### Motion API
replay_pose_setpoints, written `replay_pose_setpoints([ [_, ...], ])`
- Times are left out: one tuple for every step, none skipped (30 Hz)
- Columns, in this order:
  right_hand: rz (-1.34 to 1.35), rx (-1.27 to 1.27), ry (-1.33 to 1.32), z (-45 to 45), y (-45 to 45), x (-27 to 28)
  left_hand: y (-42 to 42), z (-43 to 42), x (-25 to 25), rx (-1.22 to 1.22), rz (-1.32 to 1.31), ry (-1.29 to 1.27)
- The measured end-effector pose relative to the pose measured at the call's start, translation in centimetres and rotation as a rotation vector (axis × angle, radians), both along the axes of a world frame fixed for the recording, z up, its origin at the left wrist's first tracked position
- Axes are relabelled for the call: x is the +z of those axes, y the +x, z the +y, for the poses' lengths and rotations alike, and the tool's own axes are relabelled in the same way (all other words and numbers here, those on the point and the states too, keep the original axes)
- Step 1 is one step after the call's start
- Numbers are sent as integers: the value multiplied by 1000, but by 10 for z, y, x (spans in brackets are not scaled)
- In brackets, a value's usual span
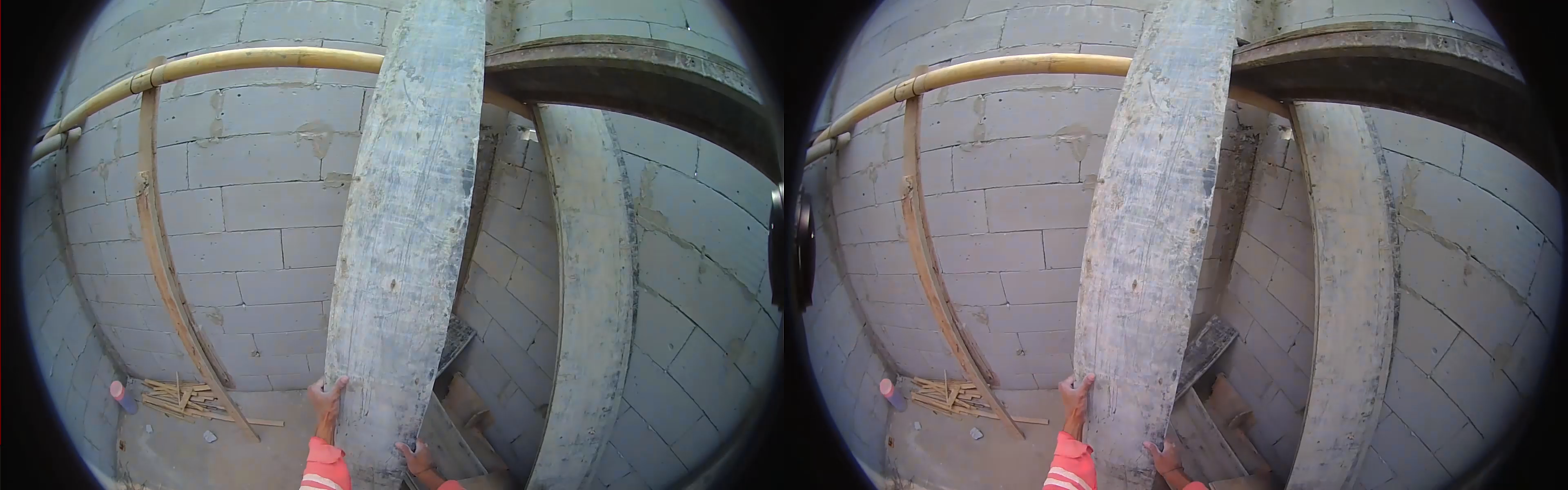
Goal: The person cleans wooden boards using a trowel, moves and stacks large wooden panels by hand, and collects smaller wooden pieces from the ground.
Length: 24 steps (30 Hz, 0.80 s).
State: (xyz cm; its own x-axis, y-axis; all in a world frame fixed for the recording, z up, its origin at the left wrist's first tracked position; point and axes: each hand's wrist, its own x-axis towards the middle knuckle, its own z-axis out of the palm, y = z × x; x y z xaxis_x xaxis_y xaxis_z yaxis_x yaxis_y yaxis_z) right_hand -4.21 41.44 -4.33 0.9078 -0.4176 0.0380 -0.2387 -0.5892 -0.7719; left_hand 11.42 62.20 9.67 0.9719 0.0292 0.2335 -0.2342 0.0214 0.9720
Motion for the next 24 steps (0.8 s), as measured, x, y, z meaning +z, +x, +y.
replay_pose_setpoints([
  [111, 47, 62, 2, -5, 11, -2, -6, -2, 123, -13, -63],
  [53, 53, 59, 4, -10, 15, 2, -8, -7, 71, -12, 9],
  [3, 34, 66, 8, -19, 17, 5, -11, -17, 90, -55, -133],
  [-178, 71, 88, 15, -29, 27, -2, -10, -21, 88, -80, -268],
  [-361, 83, 92, 13, -38, 33, -8, -5, -19, 61, -45, -275],
  [-294, 60, 67, 13, -44, 32, -11, -6, -14, 32, -1, -289],
  [-217, 44, 41, 13, -47, 30, -21, -12, -4, -32, -9, -291],
  [-213, 26, 62, 17, -58, 50, -27, -10, 6, -100, 1, -302],
  [-232, 28, 75, 14, -64, 77, -26, -11, 9, -134, 21, -303],
  [-212, 33, 112, 10, -72, 93, -29, -15, 15, -153, 31, -312],
  [-198, 51, 152, 10, -80, 106, -39, -19, 31, -135, 58, -305],
  [-242, 58, 122, 9, -84, 117, -51, -24, 49, -107, 84, -296],
  [-284, 72, 87, 8, -90, 126, -67, -29, 66, -149, 105, -248],
  [-277, 27, 126, 10, -96, 140, -86, -34, 84, -97, -49, -133],
  [-311, 23, 102, 13, -97, 160, -99, -38, 106, -53, -208, -30],
  [-347, 26, 73, 11, -104, 175, -113, -49, 121, -88, -200, 1],
  [-344, -5, 98, 9, -112, 189, -128, -62, 135, -75, -274, -2],
  [-436, -28, 47, 3, -119, 202, -147, -81, 154, -59, -229, -31],
  [-526, -50, -12, -4, -126, 215, -165, -100, 173, -42, -185, -62],
  [-524, -75, -3, -10, -134, 226, -184, -118, 192, -25, -142, -94],
  [-599, -101, -51, -17, -143, 237, -184, -120, 192, -67, -270, 25],
  [-672, -125, -105, -25, -153, 247, -168, -121, 200, -139, -182, -100],
  [-673, -144, -103, -31, -162, 258, -153, -123, 207, -199, -90, -228],
  [-754, -171, -151, -38, -171, 268, -158, -129, 208, -219, -93, -221],
])
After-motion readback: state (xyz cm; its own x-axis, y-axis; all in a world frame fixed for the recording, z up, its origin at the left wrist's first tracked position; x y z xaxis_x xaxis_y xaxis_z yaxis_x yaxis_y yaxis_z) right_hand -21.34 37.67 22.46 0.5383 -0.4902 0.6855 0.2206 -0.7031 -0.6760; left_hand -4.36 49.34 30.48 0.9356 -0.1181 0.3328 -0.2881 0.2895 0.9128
